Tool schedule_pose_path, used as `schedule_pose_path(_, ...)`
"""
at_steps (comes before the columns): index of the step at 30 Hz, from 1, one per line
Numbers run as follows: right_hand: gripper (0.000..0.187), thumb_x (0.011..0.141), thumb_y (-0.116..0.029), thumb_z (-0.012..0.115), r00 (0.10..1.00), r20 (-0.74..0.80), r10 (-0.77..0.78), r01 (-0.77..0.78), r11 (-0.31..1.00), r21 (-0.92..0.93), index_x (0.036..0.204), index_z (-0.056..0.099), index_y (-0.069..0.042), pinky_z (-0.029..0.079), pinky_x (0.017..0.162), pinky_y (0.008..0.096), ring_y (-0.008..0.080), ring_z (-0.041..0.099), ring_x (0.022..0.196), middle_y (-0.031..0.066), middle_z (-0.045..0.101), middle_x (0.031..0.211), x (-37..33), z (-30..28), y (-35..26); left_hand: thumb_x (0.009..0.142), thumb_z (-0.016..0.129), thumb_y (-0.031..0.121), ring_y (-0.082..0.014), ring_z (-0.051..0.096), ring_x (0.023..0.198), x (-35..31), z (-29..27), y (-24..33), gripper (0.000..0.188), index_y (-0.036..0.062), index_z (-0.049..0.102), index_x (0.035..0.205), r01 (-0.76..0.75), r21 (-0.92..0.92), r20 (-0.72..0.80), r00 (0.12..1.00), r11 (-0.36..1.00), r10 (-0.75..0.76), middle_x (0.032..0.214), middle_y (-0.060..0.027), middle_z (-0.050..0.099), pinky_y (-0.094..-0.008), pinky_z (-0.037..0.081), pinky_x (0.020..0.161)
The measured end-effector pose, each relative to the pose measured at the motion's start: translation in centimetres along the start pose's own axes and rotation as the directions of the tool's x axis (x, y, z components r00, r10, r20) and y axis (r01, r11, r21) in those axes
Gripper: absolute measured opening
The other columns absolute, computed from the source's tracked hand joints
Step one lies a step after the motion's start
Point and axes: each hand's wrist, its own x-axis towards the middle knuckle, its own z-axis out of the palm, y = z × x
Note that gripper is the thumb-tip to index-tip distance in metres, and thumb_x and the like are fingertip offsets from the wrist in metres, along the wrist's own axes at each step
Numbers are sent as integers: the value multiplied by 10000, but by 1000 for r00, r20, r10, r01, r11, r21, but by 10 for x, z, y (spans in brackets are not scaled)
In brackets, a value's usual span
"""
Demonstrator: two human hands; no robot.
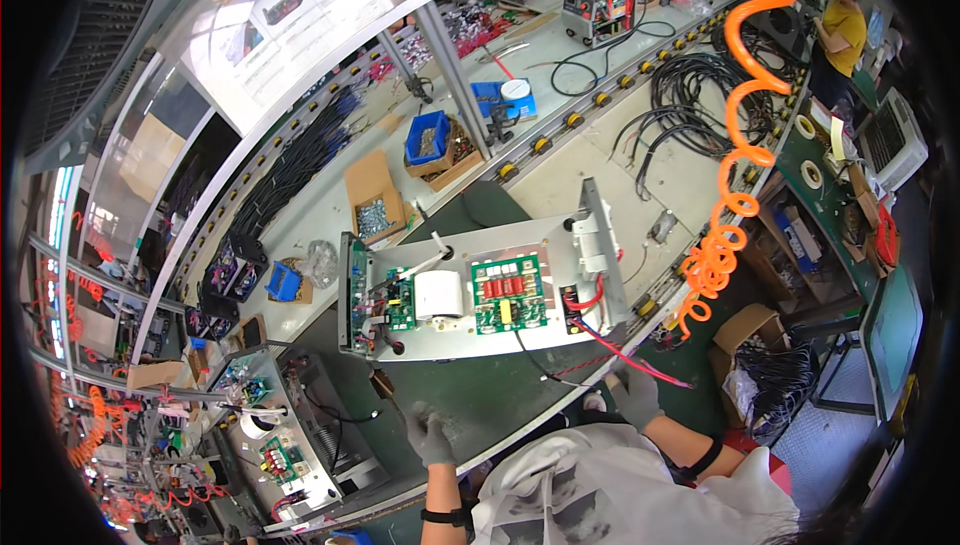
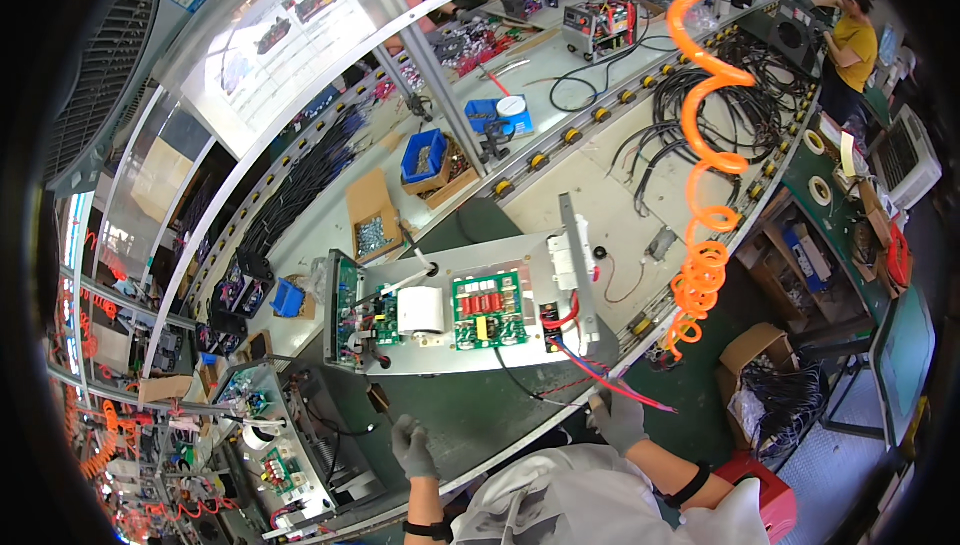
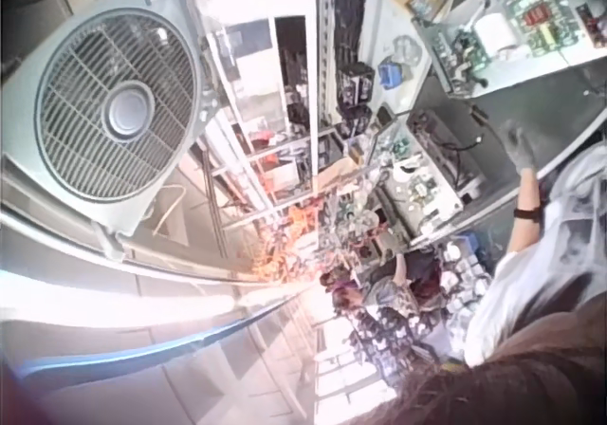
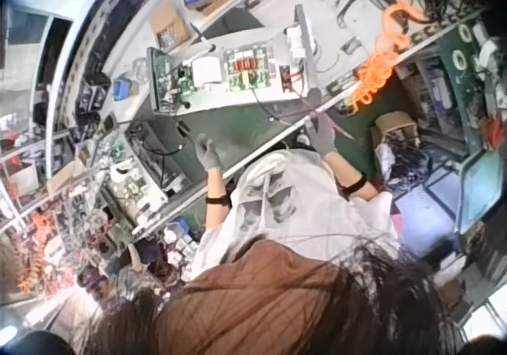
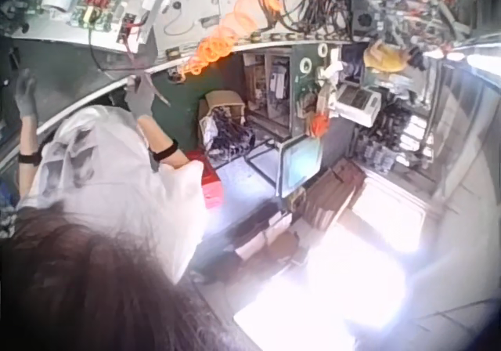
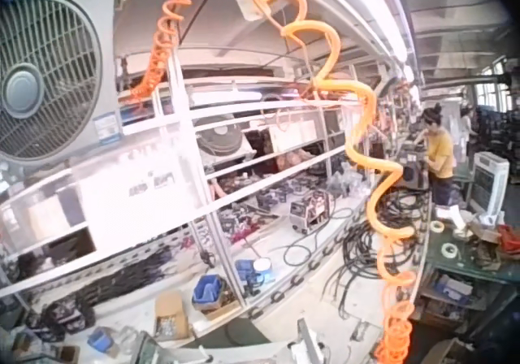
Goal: Assembling and connecting internal electrical components of an industrial welding machine on a production line.
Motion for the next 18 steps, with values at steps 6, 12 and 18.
schedule_pose_path(6,227,832,-129,601,681,-536,-499,716,606,345,1046,568,-60,477,578,284,143,583,632,48,585,731,-16,-21,-44,899,568,147,-157,558,982,-54,115,28,371,-8,505,1230,45,-24,680,733,999,-17,1105,-99,587,-293,458,849)
schedule_pose_path(12,108,861,-120,531,562,-440,-701,827,466,313,901,579,-32,421,574,257,154,530,612,70,553,762,-29,-45,-55,941,495,283,-150,553,886,-86,154,51,286,6,541,998,590,-199,827,529,783,-189,915,-66,555,-294,465,835)
schedule_pose_path(18,250,933,-290,492,907,-421,-15,378,471,797,963,557,-50,393,437,243,81,492,508,23,561,690,-7,-69,-19,911,483,315,-242,556,679,-81,28,68,295,34,574,914,-21,336,405,906,942,-124,760,-96,580,-352,445,613)
